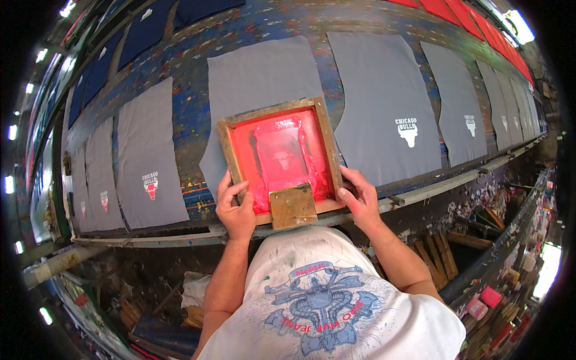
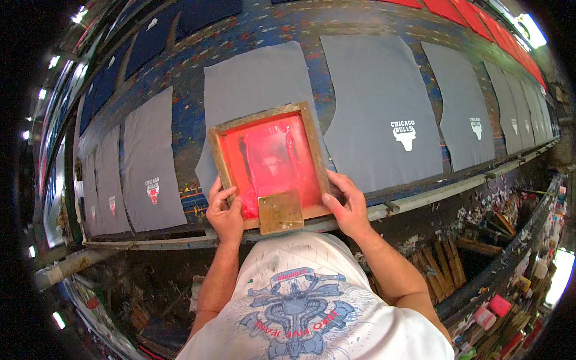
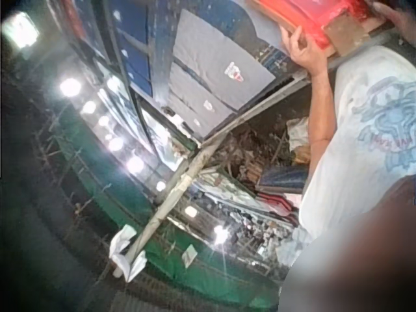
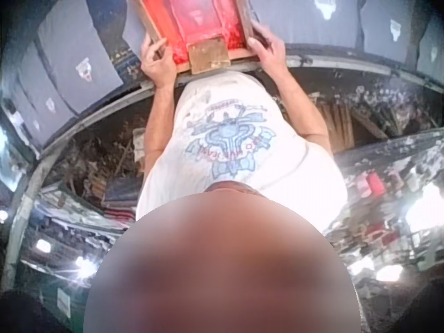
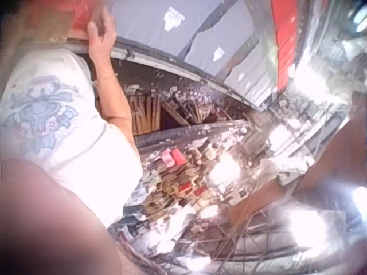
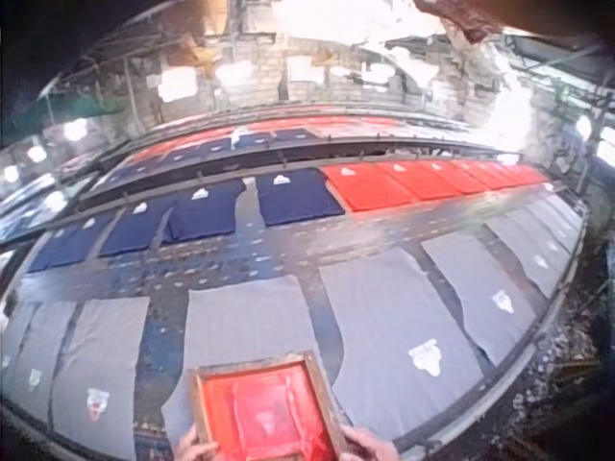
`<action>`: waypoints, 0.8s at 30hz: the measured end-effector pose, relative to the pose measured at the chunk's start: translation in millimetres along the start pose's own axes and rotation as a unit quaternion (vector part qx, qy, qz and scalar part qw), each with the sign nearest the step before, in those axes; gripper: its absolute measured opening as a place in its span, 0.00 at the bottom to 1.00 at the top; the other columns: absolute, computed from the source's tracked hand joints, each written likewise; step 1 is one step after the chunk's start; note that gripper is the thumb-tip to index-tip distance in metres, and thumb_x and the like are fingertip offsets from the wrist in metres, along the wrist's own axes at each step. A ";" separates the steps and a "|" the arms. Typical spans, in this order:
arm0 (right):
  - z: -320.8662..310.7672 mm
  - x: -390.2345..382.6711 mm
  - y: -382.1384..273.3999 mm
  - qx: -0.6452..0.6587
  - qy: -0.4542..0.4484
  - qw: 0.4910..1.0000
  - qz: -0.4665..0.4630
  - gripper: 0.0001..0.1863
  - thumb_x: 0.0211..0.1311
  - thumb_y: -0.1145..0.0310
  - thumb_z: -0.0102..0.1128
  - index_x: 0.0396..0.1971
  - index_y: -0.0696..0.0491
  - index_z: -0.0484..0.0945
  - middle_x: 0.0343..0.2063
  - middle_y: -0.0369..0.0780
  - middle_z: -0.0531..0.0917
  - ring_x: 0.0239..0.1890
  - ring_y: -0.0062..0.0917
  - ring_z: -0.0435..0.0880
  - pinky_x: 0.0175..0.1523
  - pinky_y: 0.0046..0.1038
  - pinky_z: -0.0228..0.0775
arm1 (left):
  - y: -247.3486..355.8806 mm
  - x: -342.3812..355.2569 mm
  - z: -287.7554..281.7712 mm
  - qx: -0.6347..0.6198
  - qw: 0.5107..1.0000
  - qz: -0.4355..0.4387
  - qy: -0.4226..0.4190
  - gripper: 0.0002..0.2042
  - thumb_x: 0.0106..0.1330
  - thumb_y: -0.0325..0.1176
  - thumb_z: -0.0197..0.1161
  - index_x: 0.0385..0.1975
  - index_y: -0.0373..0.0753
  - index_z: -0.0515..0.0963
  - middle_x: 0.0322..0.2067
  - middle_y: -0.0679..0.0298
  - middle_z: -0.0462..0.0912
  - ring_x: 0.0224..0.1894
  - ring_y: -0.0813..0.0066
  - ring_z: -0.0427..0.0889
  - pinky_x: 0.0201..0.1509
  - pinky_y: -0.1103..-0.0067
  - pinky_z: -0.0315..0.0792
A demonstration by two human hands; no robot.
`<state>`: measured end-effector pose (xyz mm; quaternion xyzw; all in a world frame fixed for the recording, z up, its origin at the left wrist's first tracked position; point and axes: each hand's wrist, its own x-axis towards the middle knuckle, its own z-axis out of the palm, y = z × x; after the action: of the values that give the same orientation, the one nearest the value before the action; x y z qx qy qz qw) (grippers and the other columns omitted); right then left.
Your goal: The person uses a wooden screen printing frame with red ink to print a Chicago Bulls logo onto a series of gray and black t-shirts laid out on a workbench. They repeatedly position the frame, pull the squeegee across the screen to transfer ink, and lift the frame to reveal the printed logo.
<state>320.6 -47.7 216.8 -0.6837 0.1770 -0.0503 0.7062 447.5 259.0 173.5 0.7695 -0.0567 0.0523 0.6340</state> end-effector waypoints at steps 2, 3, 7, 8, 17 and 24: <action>0.5 0.6 -0.9 -0.016 0.002 1.000 -0.010 0.34 0.74 0.69 0.69 0.78 0.61 0.78 0.68 0.47 0.84 0.71 0.34 0.83 0.79 0.37 0.72 | -0.3 0.6 -0.9 -0.017 1.000 -0.014 -0.004 0.12 0.66 0.12 0.73 0.45 0.34 0.91 0.76 0.40 0.80 0.80 0.53 0.79 0.80 0.63 0.75; 0.8 0.6 -1.3 -0.023 0.005 1.000 -0.014 0.34 0.73 0.69 0.69 0.78 0.61 0.78 0.68 0.48 0.84 0.71 0.34 0.83 0.78 0.37 0.72 | 0.0 1.0 -1.5 -0.021 1.000 -0.019 -0.006 0.12 0.66 0.12 0.73 0.45 0.33 0.90 0.77 0.40 0.79 0.80 0.53 0.79 0.80 0.63 0.75; 2.5 -0.5 -0.8 -0.043 0.010 0.999 -0.018 0.34 0.73 0.70 0.69 0.78 0.61 0.78 0.68 0.48 0.84 0.72 0.34 0.82 0.78 0.37 0.72 | 1.0 2.1 -2.5 -0.011 1.000 -0.014 -0.018 0.12 0.66 0.11 0.72 0.45 0.32 0.89 0.78 0.38 0.77 0.80 0.52 0.78 0.80 0.62 0.75; 2.4 -0.7 -0.4 -0.046 0.014 0.999 -0.015 0.34 0.73 0.70 0.69 0.78 0.61 0.78 0.69 0.48 0.84 0.72 0.34 0.82 0.78 0.37 0.72 | 1.1 1.9 -1.9 -0.029 0.999 -0.028 -0.016 0.12 0.66 0.10 0.72 0.45 0.32 0.89 0.78 0.37 0.77 0.80 0.52 0.78 0.80 0.62 0.75; 1.5 -3.6 4.6 -0.047 0.029 0.998 -0.016 0.33 0.75 0.74 0.68 0.78 0.62 0.77 0.69 0.47 0.83 0.72 0.33 0.81 0.78 0.37 0.72 | -2.9 0.6 2.3 -0.092 0.994 -0.063 -0.018 0.12 0.66 0.09 0.70 0.44 0.32 0.87 0.79 0.35 0.75 0.81 0.52 0.77 0.82 0.62 0.75; 1.1 -4.1 6.0 -0.054 0.030 0.998 -0.021 0.33 0.75 0.73 0.68 0.78 0.62 0.77 0.69 0.47 0.83 0.72 0.33 0.81 0.78 0.36 0.72 | -1.7 1.0 3.7 -0.105 0.992 -0.068 -0.020 0.12 0.66 0.10 0.69 0.43 0.33 0.87 0.80 0.36 0.75 0.80 0.53 0.79 0.81 0.63 0.74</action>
<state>316.0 -45.0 211.6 -0.7223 0.1858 -0.0762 0.6618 448.8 255.6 171.3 0.7015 -0.0225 -0.0127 0.7122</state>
